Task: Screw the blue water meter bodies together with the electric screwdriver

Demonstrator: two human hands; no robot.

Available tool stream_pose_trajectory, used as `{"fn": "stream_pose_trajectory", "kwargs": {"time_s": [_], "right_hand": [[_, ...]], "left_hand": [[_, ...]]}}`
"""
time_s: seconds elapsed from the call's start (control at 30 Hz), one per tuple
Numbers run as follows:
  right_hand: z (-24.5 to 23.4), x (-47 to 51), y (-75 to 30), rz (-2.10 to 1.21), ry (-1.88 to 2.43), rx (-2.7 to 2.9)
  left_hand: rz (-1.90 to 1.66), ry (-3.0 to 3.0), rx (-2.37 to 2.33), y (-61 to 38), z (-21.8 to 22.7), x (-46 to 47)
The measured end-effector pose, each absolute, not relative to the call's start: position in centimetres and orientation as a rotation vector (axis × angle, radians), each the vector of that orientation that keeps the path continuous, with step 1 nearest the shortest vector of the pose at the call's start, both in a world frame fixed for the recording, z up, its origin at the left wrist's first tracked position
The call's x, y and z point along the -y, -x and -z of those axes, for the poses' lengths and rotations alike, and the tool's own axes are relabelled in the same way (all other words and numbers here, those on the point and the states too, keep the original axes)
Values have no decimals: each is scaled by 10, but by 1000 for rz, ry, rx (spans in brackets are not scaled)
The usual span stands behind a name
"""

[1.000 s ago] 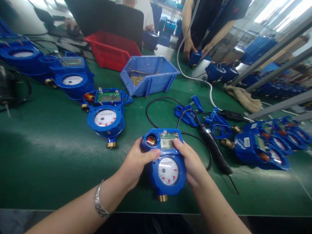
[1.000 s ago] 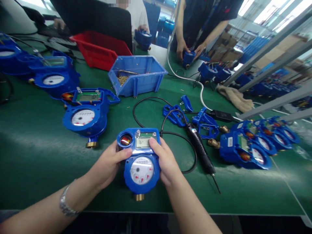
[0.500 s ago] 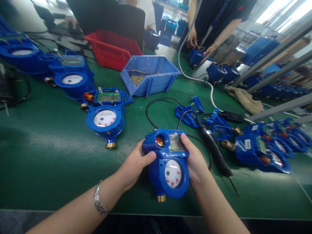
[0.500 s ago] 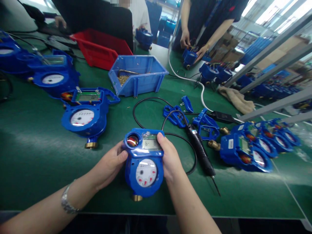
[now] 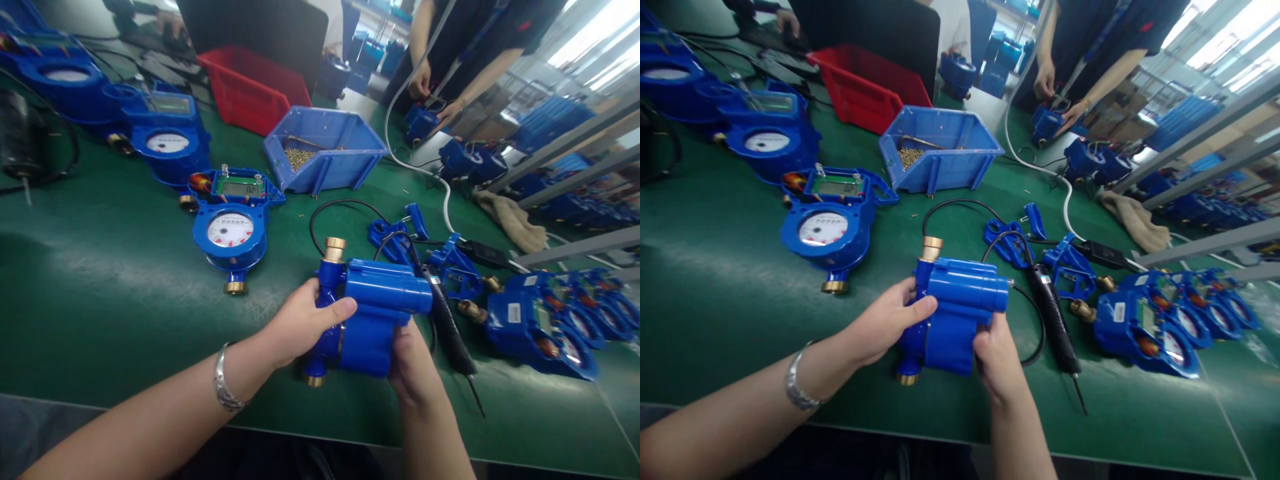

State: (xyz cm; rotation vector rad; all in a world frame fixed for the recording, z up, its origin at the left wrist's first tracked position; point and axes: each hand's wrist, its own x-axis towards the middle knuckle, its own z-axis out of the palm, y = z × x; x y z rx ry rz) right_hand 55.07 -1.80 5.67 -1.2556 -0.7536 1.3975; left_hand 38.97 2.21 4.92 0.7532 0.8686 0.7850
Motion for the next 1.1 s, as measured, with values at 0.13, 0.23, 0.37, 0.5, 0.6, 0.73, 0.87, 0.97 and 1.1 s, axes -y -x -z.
{"fn": "stream_pose_trajectory", "kwargs": {"time_s": [0.13, 0.23, 0.37, 0.5, 0.6, 0.73, 0.87, 0.97, 1.1], "right_hand": [[-47, 24, -555, -1460, 1266, 524], [-34, 24, -556, -1518, 1252, 433], [-22, 27, -552, -1476, 1328, 499], [-16, 33, -552, -1485, 1346, 592], [-13, 37, -554, -1475, 1317, 604], [-11, 40, -554, -1411, 1228, 506], [-13, 41, -550, -1435, 1188, 473], [-22, 44, -549, -1471, 1172, 458], [-45, 43, -546, -1485, 1229, 590]], "left_hand": [[-713, -979, -929, -388, -61, -23], [-749, -1026, -1038, -392, -67, -20], [-828, -963, -1152, -399, -69, -17], [-860, -969, -1182, -400, -72, -13], [-914, -1028, -1231, -397, -74, -11], [-927, -1141, -1230, -396, -74, -8], [-842, -1226, -1161, -396, -75, -6], [-843, -1220, -1137, -393, -77, -8], [-806, -895, -1015, -388, -73, -14]]}}
